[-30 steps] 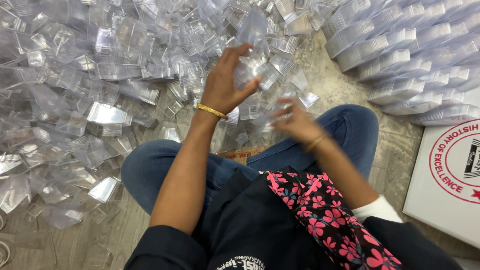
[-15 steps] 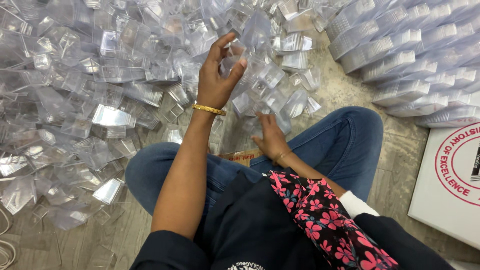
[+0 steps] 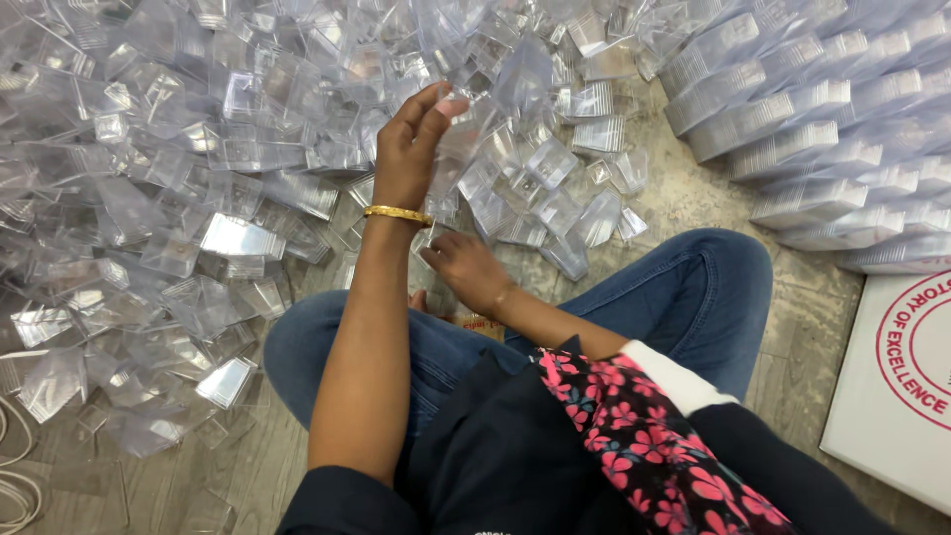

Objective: The person sits on the floor among a large pile of clear plastic cups and stacks loose cups one at a time into nested stacks, placing finished stacks onto a growing pile beside them. They occasionally gather scattered cups from the floor to continue stacking.

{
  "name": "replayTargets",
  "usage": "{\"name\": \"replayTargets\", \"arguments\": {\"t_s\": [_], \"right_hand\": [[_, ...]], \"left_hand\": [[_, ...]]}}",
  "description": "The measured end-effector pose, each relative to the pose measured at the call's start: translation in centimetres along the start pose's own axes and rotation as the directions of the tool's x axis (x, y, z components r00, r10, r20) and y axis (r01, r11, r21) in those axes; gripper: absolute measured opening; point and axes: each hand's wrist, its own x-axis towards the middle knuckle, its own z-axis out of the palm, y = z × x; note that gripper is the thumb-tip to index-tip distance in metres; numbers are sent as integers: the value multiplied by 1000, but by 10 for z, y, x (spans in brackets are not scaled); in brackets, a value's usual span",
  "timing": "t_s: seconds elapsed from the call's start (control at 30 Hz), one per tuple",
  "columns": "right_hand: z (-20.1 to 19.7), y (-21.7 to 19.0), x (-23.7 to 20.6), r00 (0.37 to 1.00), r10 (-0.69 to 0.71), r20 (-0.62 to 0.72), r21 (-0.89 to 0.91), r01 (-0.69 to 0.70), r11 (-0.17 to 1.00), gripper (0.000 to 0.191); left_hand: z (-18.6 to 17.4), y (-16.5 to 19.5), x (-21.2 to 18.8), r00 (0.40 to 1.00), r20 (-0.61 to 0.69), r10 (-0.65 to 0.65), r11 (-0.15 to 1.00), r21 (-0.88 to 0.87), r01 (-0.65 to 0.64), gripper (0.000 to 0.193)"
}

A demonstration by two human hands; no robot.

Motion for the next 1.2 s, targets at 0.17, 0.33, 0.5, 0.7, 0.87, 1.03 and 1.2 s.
{"name": "replayTargets", "arguments": {"t_s": [0.17,0.33,0.5,0.7,0.87,1.03,1.2], "right_hand": [[32,9,10,999,-9,-35,-41,8,999,17],[-18,50,-6,934,280,-222,218,-233,948,13],[-114,99,-26,633,727,-267,667,-423,613,13],[-117,90,-25,798,570,-197,682,-306,664,27],[-142,165,-74,597,798,-85,-52,-802,595,33],[-129,221,-107,179,926,333,-425,-848,317,61],[-137,207,-97,366,926,-93,-92,-929,358,25]], "left_hand": [[-6,-1,2,1000,18,-25,999,-43,26,47],[-12,-22,8,980,43,-196,979,65,193,45],[1,-54,7,942,131,-308,930,250,269,39],[36,-62,-10,846,456,-277,959,185,215,38],[28,-44,-10,861,471,-193,981,110,160,37],[26,-43,-7,876,434,-209,971,194,136,35],[27,-45,-6,912,364,-190,941,331,63,38]]}}
